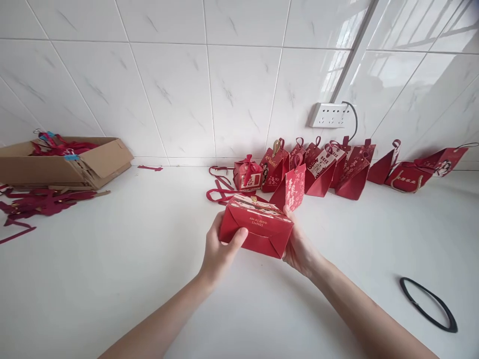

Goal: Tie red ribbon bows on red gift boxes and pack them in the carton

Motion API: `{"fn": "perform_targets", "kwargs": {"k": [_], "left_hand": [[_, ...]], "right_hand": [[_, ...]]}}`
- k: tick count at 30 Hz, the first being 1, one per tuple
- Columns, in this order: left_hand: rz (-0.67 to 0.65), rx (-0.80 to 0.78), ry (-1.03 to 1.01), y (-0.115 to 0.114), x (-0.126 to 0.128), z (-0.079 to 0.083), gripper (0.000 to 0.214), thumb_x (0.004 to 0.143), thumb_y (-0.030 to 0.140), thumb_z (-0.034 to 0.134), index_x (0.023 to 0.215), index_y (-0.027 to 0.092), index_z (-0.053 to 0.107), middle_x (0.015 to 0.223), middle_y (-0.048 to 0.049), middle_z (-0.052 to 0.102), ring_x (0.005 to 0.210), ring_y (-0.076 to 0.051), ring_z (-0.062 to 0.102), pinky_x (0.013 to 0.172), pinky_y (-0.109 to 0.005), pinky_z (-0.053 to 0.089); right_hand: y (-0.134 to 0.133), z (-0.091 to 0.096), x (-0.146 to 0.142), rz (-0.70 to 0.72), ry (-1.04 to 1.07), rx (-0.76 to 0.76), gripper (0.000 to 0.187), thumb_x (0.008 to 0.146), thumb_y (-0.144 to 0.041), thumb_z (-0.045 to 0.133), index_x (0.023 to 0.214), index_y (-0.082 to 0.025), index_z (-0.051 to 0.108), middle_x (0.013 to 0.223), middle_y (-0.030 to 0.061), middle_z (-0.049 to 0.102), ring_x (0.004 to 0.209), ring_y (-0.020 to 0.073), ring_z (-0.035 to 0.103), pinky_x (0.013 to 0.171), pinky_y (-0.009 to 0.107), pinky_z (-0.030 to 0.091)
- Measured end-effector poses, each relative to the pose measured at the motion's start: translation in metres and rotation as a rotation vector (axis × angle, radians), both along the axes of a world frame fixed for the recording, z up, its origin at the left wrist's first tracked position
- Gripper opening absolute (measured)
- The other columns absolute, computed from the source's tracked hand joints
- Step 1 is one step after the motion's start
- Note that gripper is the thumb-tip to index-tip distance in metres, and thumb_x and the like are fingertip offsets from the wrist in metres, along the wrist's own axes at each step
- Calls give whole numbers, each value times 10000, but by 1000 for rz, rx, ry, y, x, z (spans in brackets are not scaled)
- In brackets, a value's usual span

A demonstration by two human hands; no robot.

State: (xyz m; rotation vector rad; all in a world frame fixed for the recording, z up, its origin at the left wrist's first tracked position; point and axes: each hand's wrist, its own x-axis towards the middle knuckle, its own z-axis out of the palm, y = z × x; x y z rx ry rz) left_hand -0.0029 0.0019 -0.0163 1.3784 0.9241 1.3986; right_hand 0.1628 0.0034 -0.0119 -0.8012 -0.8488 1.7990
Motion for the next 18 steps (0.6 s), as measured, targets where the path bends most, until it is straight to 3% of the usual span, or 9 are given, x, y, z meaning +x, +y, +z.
{"fn": "perform_targets", "kwargs": {"k": [5, 7, 10, 13, 16, 18], "left_hand": [[-5, -27, 3, 0, -1, -2, 415, 758, 409, 653, 1106, 208, 549, 1006, -42, 667, 915, -210, 635, 785, -287, 505], [-50, 10, -55, 4, -3, -7, 505, 724, 516, 645, 1105, 196, 562, 1063, -70, 655, 982, -249, 612, 826, -321, 495], [-182, -5, -186, 11, -4, -13, 637, 707, 680, 536, 1085, 170, 589, 1150, -109, 624, 1073, -302, 564, 850, -369, 489], [-286, -287, -260, 14, -1, -15, 474, 795, 546, 528, 1075, 170, 599, 1098, -96, 650, 1007, -270, 603, 794, -352, 505], [-324, -549, -312, 10, 6, -12, 330, 815, 445, 534, 988, 183, 635, 920, -63, 684, 805, -216, 647, 675, -310, 519], [-300, -498, -286, 7, 11, -9, 302, 820, 444, 523, 903, 186, 654, 797, -55, 672, 674, -198, 628, 581, -306, 513]], "right_hand": [[3, -2, 6, -11, -50, -6, 582, 818, -641, 470, 1243, -246, 510, 1011, 64, 694, 784, 189, 686, 439, 211, 536], [3, -1, 8, -69, -134, 48, 594, 814, -664, 447, 1235, -250, 504, 1047, 66, 680, 787, 201, 683, 425, 224, 524], [0, 4, 9, -275, -323, 267, 584, 783, -672, 487, 1178, -242, 503, 1096, 78, 650, 855, 224, 666, 486, 256, 545], [-7, 8, 8, -424, -395, 528, 464, 775, -599, 574, 1068, -246, 505, 1088, 71, 629, 947, 224, 630, 688, 300, 568], [-14, 9, 6, -322, -337, 631, 354, 804, -536, 580, 1004, -264, 474, 978, 46, 612, 843, 193, 633, 663, 308, 574], [-18, 9, 5, -182, -280, 647, 379, 791, -524, 602, 1033, -278, 444, 918, 22, 567, 729, 161, 613, 540, 281, 571]]}}
